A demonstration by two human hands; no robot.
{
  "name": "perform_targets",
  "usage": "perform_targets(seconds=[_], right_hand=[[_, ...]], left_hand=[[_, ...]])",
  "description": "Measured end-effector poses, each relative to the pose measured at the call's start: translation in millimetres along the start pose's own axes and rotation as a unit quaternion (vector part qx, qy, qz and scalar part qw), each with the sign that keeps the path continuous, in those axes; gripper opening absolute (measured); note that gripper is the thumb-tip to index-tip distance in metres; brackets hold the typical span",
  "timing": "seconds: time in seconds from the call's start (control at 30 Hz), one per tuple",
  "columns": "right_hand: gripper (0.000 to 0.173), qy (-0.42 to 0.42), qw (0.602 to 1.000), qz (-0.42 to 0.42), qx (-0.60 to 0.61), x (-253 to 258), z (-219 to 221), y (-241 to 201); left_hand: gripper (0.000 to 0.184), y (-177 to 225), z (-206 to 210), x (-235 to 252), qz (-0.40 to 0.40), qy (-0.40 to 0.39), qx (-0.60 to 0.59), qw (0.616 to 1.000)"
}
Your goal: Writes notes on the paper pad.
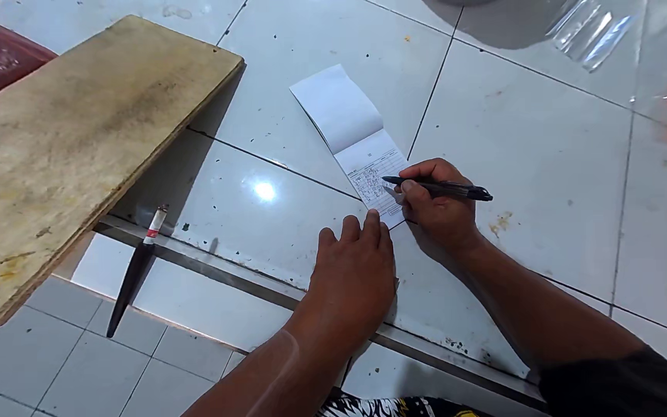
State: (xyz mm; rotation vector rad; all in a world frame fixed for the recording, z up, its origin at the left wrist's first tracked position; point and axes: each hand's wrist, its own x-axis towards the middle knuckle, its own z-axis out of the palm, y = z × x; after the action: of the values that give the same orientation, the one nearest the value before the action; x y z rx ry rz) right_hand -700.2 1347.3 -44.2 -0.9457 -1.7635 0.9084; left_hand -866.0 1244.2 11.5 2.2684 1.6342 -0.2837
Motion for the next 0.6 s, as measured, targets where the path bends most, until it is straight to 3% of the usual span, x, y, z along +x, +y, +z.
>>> perform_targets(seconds=[0.6], right_hand=[[0.009,0.027,0.998,-0.022,-0.054,1.9,-2.1,1.7]], left_hand=[[0.074,1.0,0.8,0.7,-0.003,-0.004,0.007,1.0]])
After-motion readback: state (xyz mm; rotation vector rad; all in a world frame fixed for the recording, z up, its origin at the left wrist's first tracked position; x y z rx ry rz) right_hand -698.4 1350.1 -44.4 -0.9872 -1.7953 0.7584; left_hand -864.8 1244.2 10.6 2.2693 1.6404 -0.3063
